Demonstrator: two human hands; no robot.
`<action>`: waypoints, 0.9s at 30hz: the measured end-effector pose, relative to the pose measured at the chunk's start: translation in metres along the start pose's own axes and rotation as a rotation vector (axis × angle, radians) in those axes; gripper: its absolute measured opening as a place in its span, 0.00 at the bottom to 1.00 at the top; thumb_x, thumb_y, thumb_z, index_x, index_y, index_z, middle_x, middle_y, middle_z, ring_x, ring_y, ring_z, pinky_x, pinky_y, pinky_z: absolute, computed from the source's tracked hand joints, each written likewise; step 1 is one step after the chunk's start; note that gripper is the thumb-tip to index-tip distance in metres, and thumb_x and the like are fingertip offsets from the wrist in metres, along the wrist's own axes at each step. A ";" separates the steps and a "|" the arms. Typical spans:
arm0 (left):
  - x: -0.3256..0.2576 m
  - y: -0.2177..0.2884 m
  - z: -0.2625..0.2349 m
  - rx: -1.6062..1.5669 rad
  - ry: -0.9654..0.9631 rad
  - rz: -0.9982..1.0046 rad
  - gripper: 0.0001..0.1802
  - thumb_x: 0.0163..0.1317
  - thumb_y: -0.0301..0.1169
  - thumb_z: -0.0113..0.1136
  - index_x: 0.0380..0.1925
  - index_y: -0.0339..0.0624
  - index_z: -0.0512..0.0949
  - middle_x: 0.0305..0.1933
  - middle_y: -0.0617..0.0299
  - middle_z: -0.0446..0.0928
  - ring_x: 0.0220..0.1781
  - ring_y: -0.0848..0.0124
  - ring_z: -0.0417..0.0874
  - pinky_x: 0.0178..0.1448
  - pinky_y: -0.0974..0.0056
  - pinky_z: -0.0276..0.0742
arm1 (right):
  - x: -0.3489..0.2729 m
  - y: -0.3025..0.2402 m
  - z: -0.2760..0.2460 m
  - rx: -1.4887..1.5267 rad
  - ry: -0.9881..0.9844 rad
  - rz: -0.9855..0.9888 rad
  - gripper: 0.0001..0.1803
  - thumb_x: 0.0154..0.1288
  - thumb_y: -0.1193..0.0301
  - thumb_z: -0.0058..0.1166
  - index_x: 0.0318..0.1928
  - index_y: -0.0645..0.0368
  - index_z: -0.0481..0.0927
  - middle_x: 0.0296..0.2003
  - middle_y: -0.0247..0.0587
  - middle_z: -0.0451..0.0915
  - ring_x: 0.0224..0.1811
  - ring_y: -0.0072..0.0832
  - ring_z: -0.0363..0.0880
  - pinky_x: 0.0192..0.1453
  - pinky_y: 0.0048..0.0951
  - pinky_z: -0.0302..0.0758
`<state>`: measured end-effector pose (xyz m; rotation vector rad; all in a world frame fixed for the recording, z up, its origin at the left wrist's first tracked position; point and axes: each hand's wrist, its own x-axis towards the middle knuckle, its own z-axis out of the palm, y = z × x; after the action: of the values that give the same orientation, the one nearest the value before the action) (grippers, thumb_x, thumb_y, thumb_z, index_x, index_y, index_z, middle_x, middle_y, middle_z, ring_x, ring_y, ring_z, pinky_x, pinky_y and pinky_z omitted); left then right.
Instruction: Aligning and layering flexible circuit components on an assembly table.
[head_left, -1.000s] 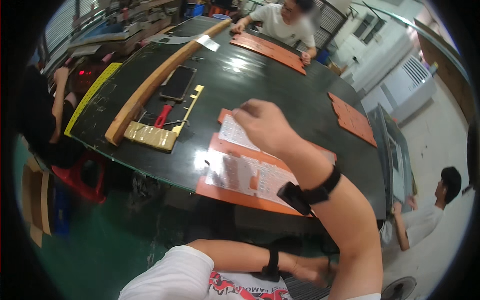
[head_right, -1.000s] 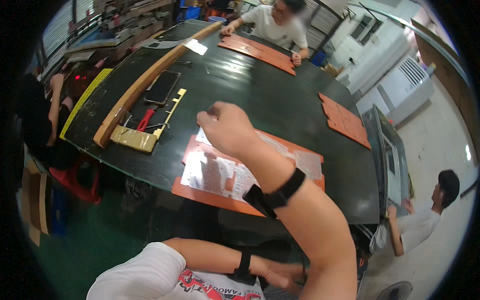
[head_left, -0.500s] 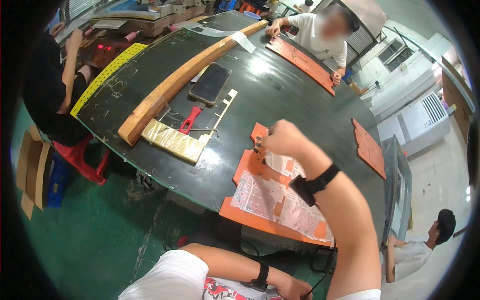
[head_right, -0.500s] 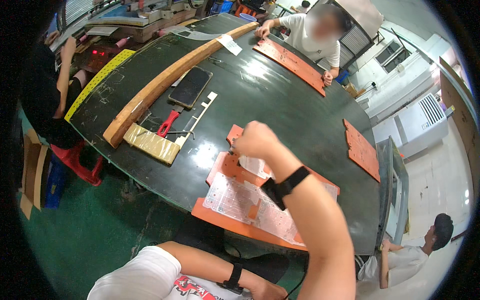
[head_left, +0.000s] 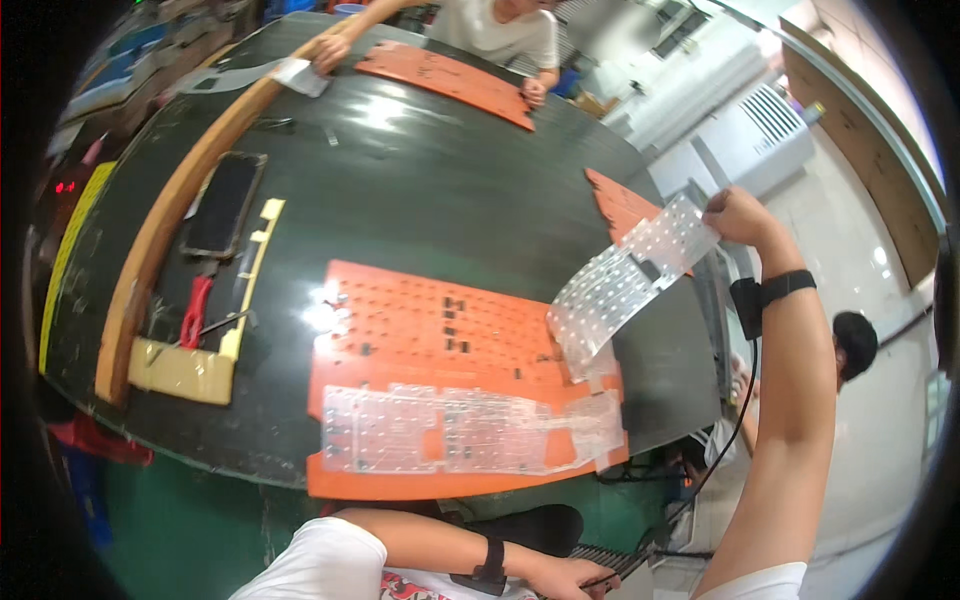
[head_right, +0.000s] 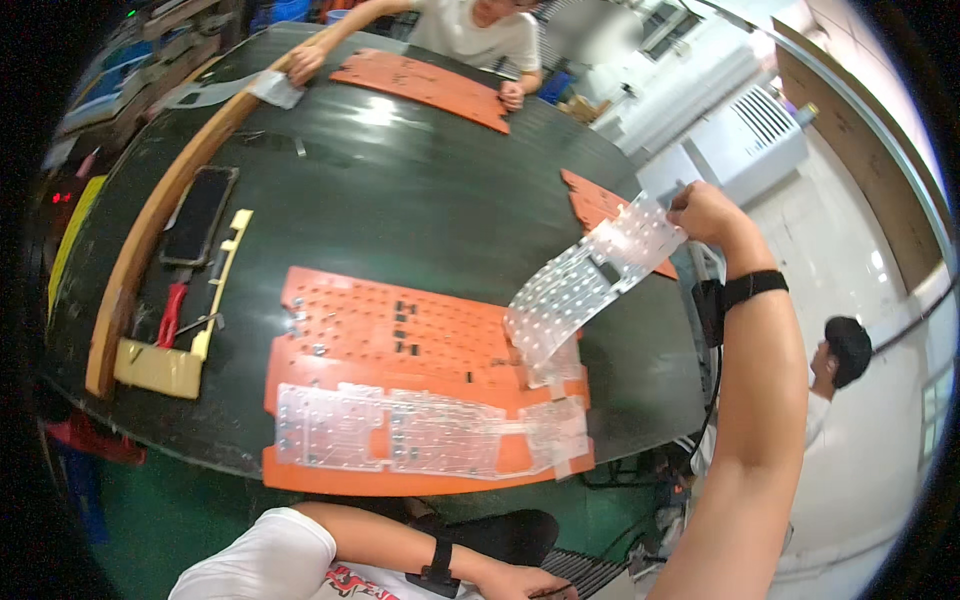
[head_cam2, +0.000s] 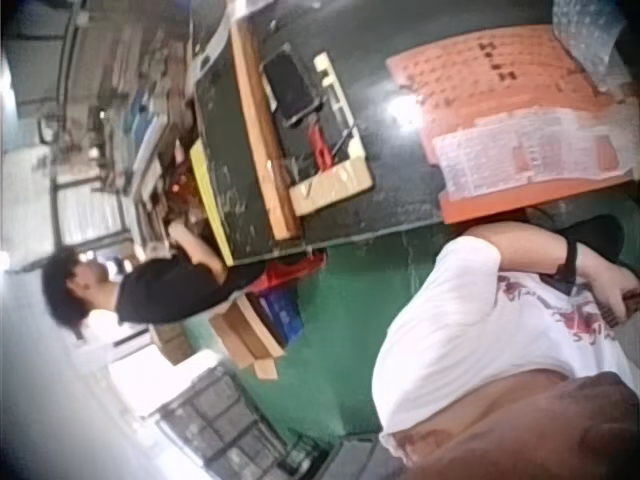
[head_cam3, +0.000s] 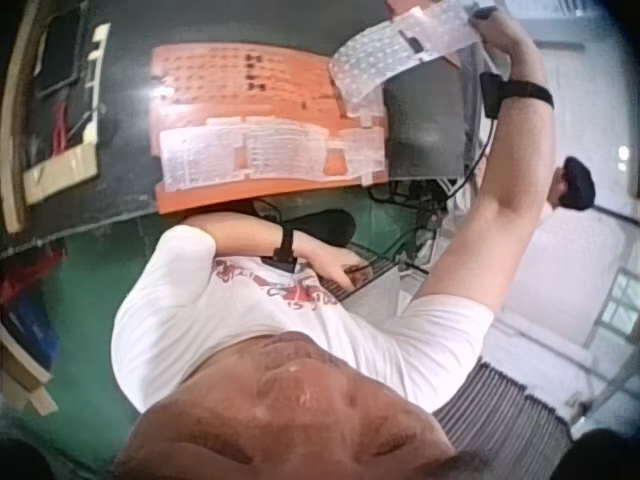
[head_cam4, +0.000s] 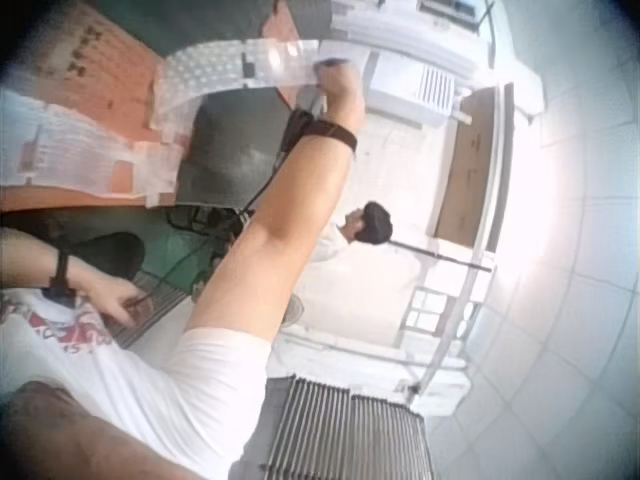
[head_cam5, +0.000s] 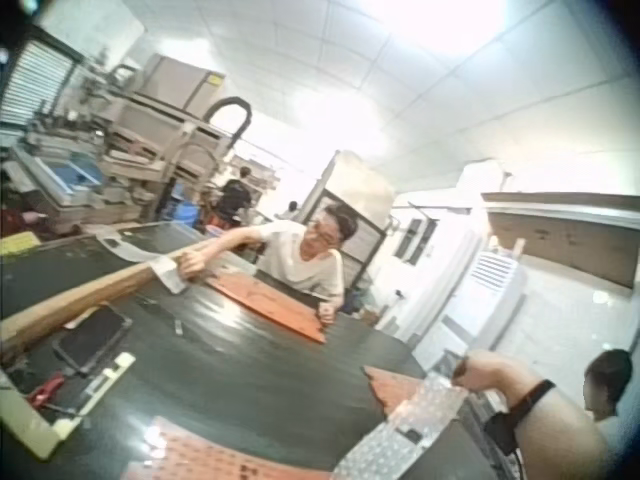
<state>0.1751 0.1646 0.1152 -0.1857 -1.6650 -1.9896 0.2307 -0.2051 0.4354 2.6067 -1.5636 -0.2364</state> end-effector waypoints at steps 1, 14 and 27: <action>0.001 -0.003 -0.001 -0.076 0.040 0.016 0.24 0.55 0.36 0.63 0.48 0.33 0.71 0.38 0.61 0.77 0.39 0.72 0.76 0.45 0.65 0.74 | -0.002 0.017 -0.006 -0.123 0.110 -0.017 0.13 0.52 0.69 0.57 0.35 0.66 0.82 0.27 0.50 0.82 0.31 0.38 0.81 0.38 0.35 0.76; 0.059 -0.069 -0.038 -0.672 -0.005 -0.613 0.47 0.60 0.71 0.26 0.58 0.40 0.64 0.45 0.58 0.72 0.39 0.67 0.77 0.42 0.62 0.75 | -0.127 0.149 -0.090 -0.122 0.530 0.374 0.10 0.55 0.72 0.51 0.27 0.69 0.79 0.14 0.45 0.74 0.14 0.29 0.74 0.19 0.31 0.71; 0.169 -0.083 -0.045 0.928 0.527 -0.145 0.36 0.58 0.43 0.57 0.59 0.29 0.60 0.65 0.34 0.58 0.67 0.42 0.59 0.67 0.47 0.56 | -0.496 0.242 0.047 0.679 0.505 1.000 0.16 0.60 0.63 0.52 0.41 0.63 0.75 0.24 0.30 0.72 0.20 0.18 0.72 0.20 0.20 0.76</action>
<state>0.0024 0.0776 0.1047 0.7379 -2.0407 -1.0191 -0.2176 0.1184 0.4699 1.5596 -2.6997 1.0650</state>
